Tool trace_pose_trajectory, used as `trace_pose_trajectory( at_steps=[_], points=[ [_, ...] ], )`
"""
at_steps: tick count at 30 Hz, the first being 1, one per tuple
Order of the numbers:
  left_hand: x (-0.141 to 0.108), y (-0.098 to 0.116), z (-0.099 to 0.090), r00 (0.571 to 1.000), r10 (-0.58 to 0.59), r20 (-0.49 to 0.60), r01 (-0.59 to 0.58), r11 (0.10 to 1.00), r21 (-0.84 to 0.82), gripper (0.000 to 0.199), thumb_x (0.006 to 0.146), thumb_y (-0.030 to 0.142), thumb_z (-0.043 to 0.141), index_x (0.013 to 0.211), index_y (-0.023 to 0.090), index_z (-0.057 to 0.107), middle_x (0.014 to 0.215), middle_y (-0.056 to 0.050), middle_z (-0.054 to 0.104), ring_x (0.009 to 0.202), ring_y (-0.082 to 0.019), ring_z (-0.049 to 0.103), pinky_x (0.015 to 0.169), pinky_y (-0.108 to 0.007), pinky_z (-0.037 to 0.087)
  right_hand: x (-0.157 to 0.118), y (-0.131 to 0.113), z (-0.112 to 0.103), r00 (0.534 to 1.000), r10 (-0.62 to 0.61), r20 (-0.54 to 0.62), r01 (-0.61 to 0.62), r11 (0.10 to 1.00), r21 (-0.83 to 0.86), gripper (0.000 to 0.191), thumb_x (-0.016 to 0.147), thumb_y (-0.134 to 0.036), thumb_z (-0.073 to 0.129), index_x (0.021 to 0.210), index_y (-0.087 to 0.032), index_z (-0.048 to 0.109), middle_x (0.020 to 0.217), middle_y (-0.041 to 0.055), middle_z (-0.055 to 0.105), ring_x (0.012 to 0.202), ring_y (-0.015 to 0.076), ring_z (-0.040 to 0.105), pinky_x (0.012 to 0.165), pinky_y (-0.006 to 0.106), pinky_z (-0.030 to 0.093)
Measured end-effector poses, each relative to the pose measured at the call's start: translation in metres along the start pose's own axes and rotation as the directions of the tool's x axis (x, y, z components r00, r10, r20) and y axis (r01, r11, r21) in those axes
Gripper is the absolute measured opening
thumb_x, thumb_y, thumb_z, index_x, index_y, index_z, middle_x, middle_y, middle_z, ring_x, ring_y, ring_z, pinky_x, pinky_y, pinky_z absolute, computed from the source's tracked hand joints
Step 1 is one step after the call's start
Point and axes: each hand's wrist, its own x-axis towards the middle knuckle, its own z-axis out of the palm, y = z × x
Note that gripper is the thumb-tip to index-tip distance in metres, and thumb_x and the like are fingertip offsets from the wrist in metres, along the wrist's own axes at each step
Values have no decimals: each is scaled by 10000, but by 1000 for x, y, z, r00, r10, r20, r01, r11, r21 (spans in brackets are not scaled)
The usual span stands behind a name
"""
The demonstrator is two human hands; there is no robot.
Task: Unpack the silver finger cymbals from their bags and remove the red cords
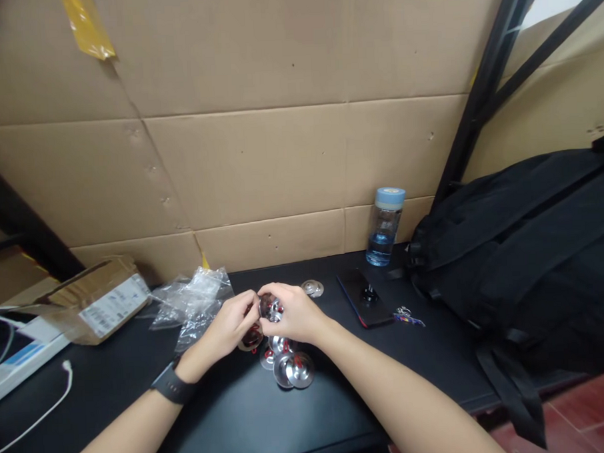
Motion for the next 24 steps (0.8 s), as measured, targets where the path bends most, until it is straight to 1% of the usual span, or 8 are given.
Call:
trace_pose_trajectory(
  at_steps=[5,10,13,15,17,18,21,24],
  points=[
    [0,-1,-1,1000,13,9,-13,999,34,295,1033,307,426,759,206,477,765,4,544,714,-166,540,688,-288,397,0,1,0,999,44,18,-43,999,-18,401,699,-200,721,1097,-212,674,934,31,735,815,188,680,782,286,532],
    [0,-3,-2,999,32,-3,-32,998,55,289,1021,288,427,751,209,495,763,0,562,708,-168,547,679,-286,403,1,6,-3,999,53,11,-52,996,-68,400,688,-206,730,1086,-215,688,904,17,730,782,175,666,741,274,523],
    [1,-13,-8,1000,3,-29,0,997,76,289,1026,306,421,770,211,516,772,-6,586,717,-176,565,694,-294,412,4,15,-14,995,92,-37,-96,989,-116,400,709,-225,732,1107,-214,693,933,24,742,788,178,674,718,274,525],
    [2,-21,-13,999,-29,-28,32,993,117,297,1036,341,419,801,211,547,804,-20,620,755,-190,594,718,-303,424,5,24,-26,989,137,-50,-144,973,-181,392,736,-242,731,1125,-209,703,1001,44,755,847,193,693,786,294,538],
    [1,-31,-18,998,-69,5,67,976,208,309,1042,357,414,834,210,589,839,-37,648,798,-206,622,741,-312,432,6,33,-37,976,216,-16,-211,928,-307,373,755,-256,728,1124,-204,725,1064,69,761,928,223,701,885,330,529],
    [1,-35,-20,995,-90,31,79,963,257,315,1041,356,416,843,209,611,852,-46,657,815,-214,632,748,-316,435,6,38,-42,962,273,10,-248,888,-386,362,760,-259,723,1118,-203,737,1081,80,761,967,243,698,909,345,521],
    [-2,-42,-22,989,-134,68,103,933,346,319,1029,339,436,854,203,665,898,-78,669,863,-235,649,767,-325,444,4,48,-49,895,439,75,-320,749,-580,338,799,-277,687,1123,-212,756,1119,100,757,1068,287,672,885,351,515],
    [-4,-43,-22,988,-144,57,113,924,365,313,1016,333,457,857,194,689,929,-99,666,873,-240,645,768,-329,451,3,52,-50,852,508,131,-314,694,-648,309,835,-301,665,1120,-229,761,1133,94,754,1111,294,648,847,336,511]
  ],
)
